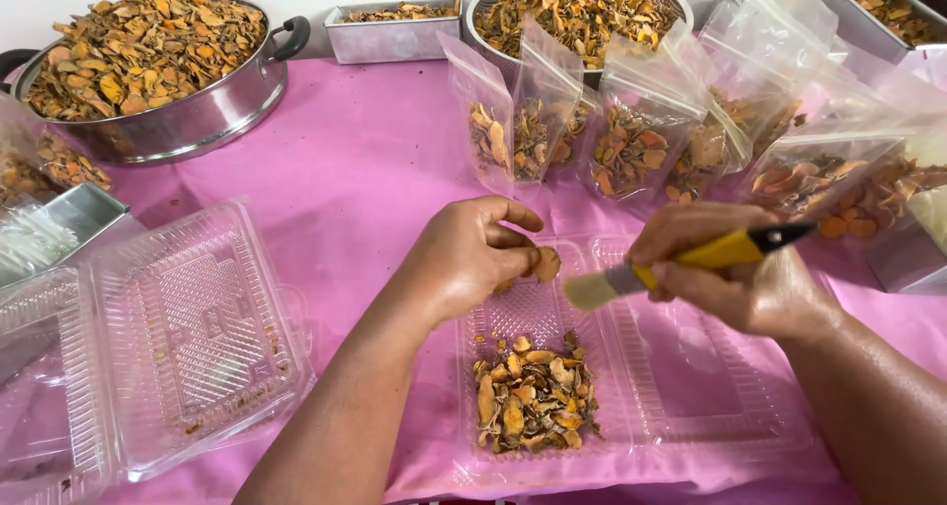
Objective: Manually sorting dried tea pieces and packaging them into small plastic bags on a table.
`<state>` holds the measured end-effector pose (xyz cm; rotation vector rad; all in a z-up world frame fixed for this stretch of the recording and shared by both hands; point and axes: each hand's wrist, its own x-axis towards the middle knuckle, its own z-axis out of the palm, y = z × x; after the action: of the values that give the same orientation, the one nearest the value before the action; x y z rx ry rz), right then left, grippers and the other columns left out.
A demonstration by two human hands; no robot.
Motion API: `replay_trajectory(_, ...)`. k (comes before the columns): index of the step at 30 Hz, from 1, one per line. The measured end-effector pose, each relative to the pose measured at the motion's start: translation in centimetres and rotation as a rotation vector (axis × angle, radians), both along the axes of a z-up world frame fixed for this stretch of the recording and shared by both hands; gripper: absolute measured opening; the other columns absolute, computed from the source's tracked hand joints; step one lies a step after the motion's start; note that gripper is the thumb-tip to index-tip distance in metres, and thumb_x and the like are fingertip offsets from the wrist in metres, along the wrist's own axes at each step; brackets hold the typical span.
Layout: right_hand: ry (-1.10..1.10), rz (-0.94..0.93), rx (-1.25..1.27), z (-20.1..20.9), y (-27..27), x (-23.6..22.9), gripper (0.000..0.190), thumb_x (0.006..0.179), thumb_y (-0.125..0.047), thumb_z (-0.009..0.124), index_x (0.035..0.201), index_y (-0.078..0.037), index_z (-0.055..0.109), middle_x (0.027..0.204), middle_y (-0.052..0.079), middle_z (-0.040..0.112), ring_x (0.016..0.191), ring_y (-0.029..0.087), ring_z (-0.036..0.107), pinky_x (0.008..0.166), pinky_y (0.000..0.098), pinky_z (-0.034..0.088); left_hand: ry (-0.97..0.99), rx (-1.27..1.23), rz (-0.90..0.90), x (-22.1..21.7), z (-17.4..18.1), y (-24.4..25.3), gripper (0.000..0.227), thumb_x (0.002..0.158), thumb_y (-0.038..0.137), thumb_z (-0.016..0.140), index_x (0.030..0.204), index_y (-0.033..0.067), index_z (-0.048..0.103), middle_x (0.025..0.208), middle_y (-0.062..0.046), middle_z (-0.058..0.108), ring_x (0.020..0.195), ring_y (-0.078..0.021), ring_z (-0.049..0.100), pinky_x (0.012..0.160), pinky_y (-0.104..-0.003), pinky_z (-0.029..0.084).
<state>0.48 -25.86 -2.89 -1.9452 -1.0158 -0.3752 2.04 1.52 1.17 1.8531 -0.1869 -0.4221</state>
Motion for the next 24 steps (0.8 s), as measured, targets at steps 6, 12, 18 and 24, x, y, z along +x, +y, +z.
replay_trajectory(6,0.427,0.436,0.514,0.5,0.5,1.0,0.014,0.1,-0.011,0.067,0.105,0.001,0.073,0.097,0.015,0.074,0.07,0.02,0.073,0.058,0.0249,0.066,-0.018,0.013,0.009,-0.2,0.9,0.1,0.033,0.089,0.002,0.07,0.122,0.0075,0.072,0.102,-0.011,0.081,0.066,-0.0139,0.067,0.055,-0.025,0.047)
replay_trajectory(12,0.5,-0.122,0.311,1.0,0.0,0.2,0.018,0.088,0.007,0.055,0.089,0.008,0.073,0.071,0.02,0.071,0.056,0.026,0.069,0.049,0.0317,0.061,-0.125,0.117,0.062,0.8,-0.4,-0.1,0.029,0.089,0.008,0.074,0.118,0.0097,0.07,0.096,-0.005,0.083,0.077,-0.0134,0.074,0.061,-0.028,0.051)
replay_trajectory(18,0.445,-0.126,0.421,0.1,-0.5,1.7,0.016,0.089,-0.005,0.061,0.093,0.008,0.07,0.072,0.02,0.069,0.055,0.026,0.068,0.048,0.0303,0.06,-0.495,0.403,-0.097,2.4,-5.1,-0.4,0.026,0.09,-0.002,0.066,0.115,0.0049,0.07,0.103,-0.014,0.077,0.078,-0.0202,0.078,0.068,-0.026,0.068)
replay_trajectory(24,0.39,-0.122,0.365,0.9,-0.5,1.1,0.019,0.093,-0.006,0.061,0.101,0.009,0.07,0.075,0.02,0.07,0.056,0.025,0.069,0.051,0.0284,0.06,-0.66,0.53,-0.27,0.4,-4.9,-1.0,0.016,0.088,0.002,0.071,0.095,0.0158,0.075,0.091,-0.001,0.073,0.078,-0.0129,0.069,0.075,-0.024,0.061)
